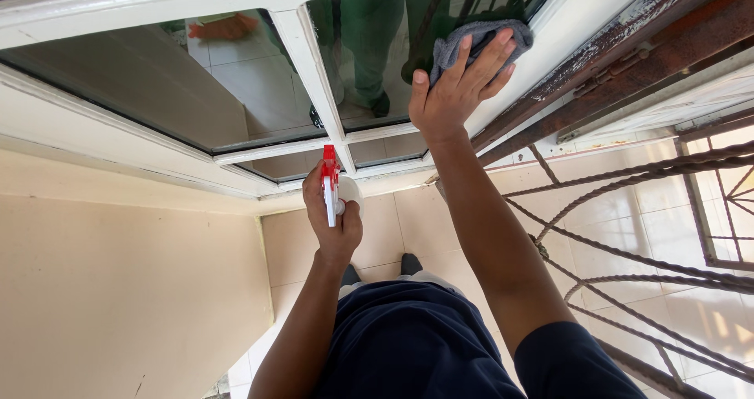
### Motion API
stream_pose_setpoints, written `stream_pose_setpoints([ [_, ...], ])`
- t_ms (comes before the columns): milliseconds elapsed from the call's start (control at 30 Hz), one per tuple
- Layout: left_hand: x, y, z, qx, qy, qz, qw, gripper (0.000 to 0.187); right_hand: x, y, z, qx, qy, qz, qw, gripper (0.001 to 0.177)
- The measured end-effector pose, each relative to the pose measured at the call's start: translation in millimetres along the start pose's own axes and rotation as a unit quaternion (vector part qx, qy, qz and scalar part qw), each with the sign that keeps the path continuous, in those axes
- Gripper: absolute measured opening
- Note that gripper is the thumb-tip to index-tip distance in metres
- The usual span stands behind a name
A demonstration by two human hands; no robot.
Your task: The person sprays a cleaning solution onto a multi-pane window and wipes the glass with a cloth. The person moves the cloth across different panes, repeatedly spraying and wiping to clean the surface.
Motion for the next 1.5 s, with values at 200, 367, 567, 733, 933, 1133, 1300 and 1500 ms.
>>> stream_pose_setpoints([
  [200, 1.2, 1.8, 0.4, -0.007, -0.002, -0.006, 1.000, 0.076, 5.1, -26.9, 4.7, 0.015, 0.001, -0.036, 0.999, 0.068],
  [367, -2.5, 4.6, -1.9, -0.008, -0.005, -0.002, 1.000, 0.077, 14.4, -55.5, 11.7, 0.032, 0.011, -0.060, 0.998, 0.071],
  [567, -3.0, 2.7, -5.0, -0.020, -0.014, -0.006, 1.000, 0.077, 23.0, -95.3, 20.8, 0.034, 0.003, -0.098, 0.995, 0.076],
  [733, -4.3, 3.6, -1.1, 0.001, 0.001, -0.004, 1.000, 0.078, 28.3, -126.4, 23.6, 0.026, 0.007, -0.133, 0.991, 0.079],
  [933, -9.5, 0.0, -2.5, 0.001, 0.019, 0.003, 1.000, 0.078, 31.1, -147.4, 25.9, 0.023, -0.002, -0.177, 0.984, 0.083],
  [1133, -13.3, -1.2, -8.2, -0.005, 0.015, -0.002, 1.000, 0.078, 31.5, -144.3, 16.4, 0.035, 0.024, -0.180, 0.983, 0.087],
  [1300, -15.4, -2.7, -9.6, 0.004, 0.011, -0.001, 1.000, 0.077, 36.4, -142.8, -1.9, 0.067, 0.060, -0.172, 0.981, 0.087],
  [1500, -23.4, 2.0, -13.5, 0.005, 0.017, -0.008, 1.000, 0.078, 47.1, -145.3, -31.9, 0.052, 0.063, -0.169, 0.982, 0.084],
])
Point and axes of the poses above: each hand's wrist, its own y-axis towards the middle knuckle, its own x-axis out of the palm, z = x × y, the point moved 5 cm from there along y, towards the middle knuckle, and after that the axes turned 13 degrees about y, right-handed, at the moved point
